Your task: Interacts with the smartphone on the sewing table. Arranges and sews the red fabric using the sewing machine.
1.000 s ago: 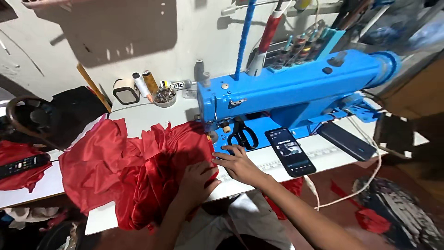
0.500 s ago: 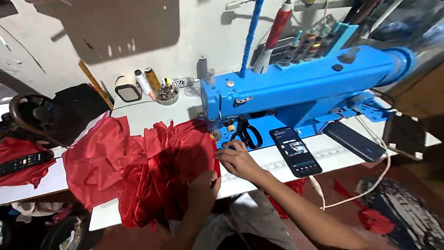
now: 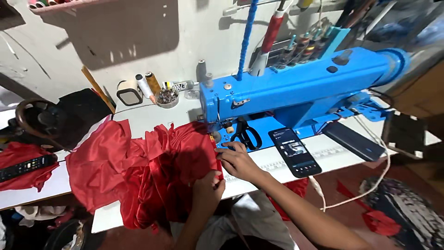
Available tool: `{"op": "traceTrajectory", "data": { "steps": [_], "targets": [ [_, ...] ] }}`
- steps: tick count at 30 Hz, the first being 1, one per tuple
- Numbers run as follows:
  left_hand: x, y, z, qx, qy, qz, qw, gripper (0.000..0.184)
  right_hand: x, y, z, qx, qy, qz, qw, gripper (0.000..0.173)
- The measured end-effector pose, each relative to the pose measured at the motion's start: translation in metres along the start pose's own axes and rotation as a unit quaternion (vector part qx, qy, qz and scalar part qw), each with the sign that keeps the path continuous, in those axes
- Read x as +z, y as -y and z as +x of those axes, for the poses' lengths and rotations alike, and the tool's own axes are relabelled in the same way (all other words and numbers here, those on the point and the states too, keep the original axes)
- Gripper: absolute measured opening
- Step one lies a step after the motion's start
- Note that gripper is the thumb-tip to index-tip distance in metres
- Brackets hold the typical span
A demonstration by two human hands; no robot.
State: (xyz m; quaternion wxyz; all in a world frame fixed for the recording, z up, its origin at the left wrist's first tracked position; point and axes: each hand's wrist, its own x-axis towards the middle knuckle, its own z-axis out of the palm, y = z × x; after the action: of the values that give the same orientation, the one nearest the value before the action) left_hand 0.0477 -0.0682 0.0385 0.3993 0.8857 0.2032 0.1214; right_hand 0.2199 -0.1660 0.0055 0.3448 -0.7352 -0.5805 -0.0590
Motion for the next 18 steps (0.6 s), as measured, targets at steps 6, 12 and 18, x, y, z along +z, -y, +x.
{"op": "traceTrajectory", "data": {
  "steps": [6, 12, 18],
  "targets": [
    [0.000, -0.017, 0.001, -0.098, -0.016, 0.103, 0.990, 0.038, -0.002, 0.000, 0.001, 0.016, 0.011, 0.016, 1.000, 0.031],
    [-0.001, -0.021, 0.002, -0.088, 0.014, 0.098, 0.991, 0.036, 0.000, -0.001, -0.001, 0.012, 0.001, 0.015, 1.000, 0.029],
    [0.011, 0.001, 0.003, 0.054, -0.078, 0.123, 0.988, 0.023, 0.002, -0.001, 0.004, 0.005, -0.016, -0.004, 1.000, 0.027]
  ]
}}
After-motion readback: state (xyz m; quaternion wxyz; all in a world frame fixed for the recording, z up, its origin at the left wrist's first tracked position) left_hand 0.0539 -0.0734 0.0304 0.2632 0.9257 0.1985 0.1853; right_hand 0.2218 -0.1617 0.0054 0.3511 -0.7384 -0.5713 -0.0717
